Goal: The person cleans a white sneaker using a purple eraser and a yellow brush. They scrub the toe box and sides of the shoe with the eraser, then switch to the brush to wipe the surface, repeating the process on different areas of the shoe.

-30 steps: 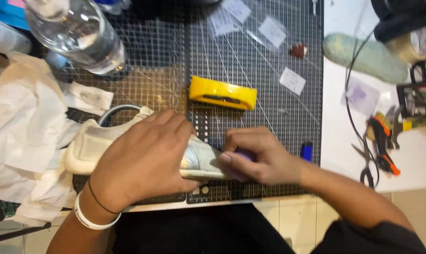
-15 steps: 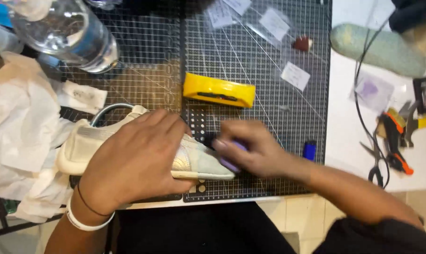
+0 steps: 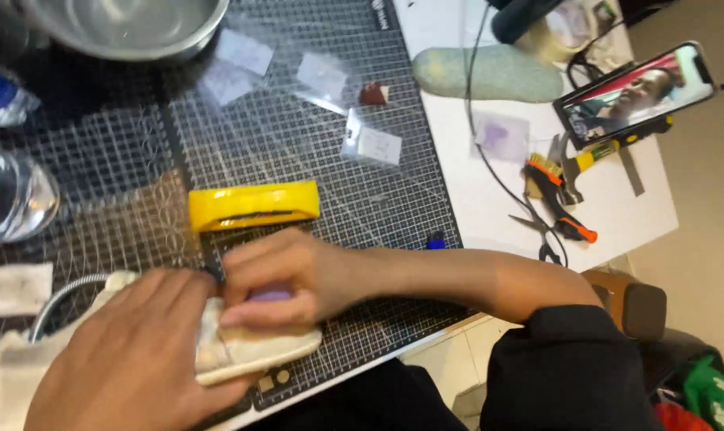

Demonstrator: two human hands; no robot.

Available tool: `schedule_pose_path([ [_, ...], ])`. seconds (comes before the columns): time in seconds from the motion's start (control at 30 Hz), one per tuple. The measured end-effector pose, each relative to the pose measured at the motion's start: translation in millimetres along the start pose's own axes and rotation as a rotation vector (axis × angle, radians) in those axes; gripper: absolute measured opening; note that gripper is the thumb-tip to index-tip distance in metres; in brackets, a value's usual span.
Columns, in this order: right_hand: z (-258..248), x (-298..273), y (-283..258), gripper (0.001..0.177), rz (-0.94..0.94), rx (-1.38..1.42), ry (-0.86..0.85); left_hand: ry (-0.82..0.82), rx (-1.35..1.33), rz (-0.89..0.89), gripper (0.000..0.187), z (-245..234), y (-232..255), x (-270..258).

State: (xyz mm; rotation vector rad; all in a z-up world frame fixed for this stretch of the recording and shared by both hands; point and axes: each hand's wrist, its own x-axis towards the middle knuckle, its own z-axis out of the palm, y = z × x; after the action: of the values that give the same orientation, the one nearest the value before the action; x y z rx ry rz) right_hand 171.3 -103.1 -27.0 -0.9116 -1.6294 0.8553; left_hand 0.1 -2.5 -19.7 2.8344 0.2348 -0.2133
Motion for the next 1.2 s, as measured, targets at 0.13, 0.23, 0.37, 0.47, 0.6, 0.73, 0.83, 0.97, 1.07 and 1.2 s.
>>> schedule_pose_path([
  [0.13, -2.4, -28.5, 7.4, 0.013, 0.074, 0.114, -0.05, 0.025, -0.061, 0.032, 0.081, 6.0, -4.7, 0.0],
  [0.23, -16.0, -33.3, -3.0, 0.023, 0.149, 0.044, -0.173, -0.115, -0.043, -0.083, 0.086, 1.4, -2.3, 3.6],
  [0.37, -6.3, -3.1, -6.0, 0.02, 0.124, 0.057, -0.077, -0.031, -0.025, 0.017, 0.074, -6.7, -1.0, 1.1],
  [0.47, -5.3, 0.9, -5.1, 0.019, 0.131, 0.044, -0.132, -0.056, -0.059, -0.01, 0.071, -17.0, 1.3, -7.6],
  [0.6, -3.7, -42.7, 13.2, 0.019, 0.169, 0.142, -0.125, -0.059, -0.078, 0.048, 0.071, -16.2, -3.5, -7.1],
  [0.73, -3.1, -20.4, 9.1, 0.016, 0.1, 0.061, -0.092, -0.032, -0.103, 0.061, 0.066, -16.9, -3.5, -0.2],
  [0.83, 2.9, -27.5, 15.5, 0.024, -0.021, 0.116, -0.017, -0.189, -0.15, -0.029, 0.069, -14.0, -3.4, 1.3],
  [0.97, -6.8, -29.4, 1.1, 0.018, -0.039, 0.036, -0.133, -0.028, -0.127, 0.042, 0.064, -15.0, -6.1, 2.0],
  [1.07, -1.6, -3.9, -2.7, 0.019, -0.133, -0.017, -0.148, -0.043, -0.104, 0.008, 0.064, -16.7, -2.0, -1.9],
  [1.2, -5.5, 9.2, -8.2, 0.021, -0.197, -0.033, -0.216, -0.061, -0.119, -0.006, 0.064, -15.4, -2.1, -0.3],
])
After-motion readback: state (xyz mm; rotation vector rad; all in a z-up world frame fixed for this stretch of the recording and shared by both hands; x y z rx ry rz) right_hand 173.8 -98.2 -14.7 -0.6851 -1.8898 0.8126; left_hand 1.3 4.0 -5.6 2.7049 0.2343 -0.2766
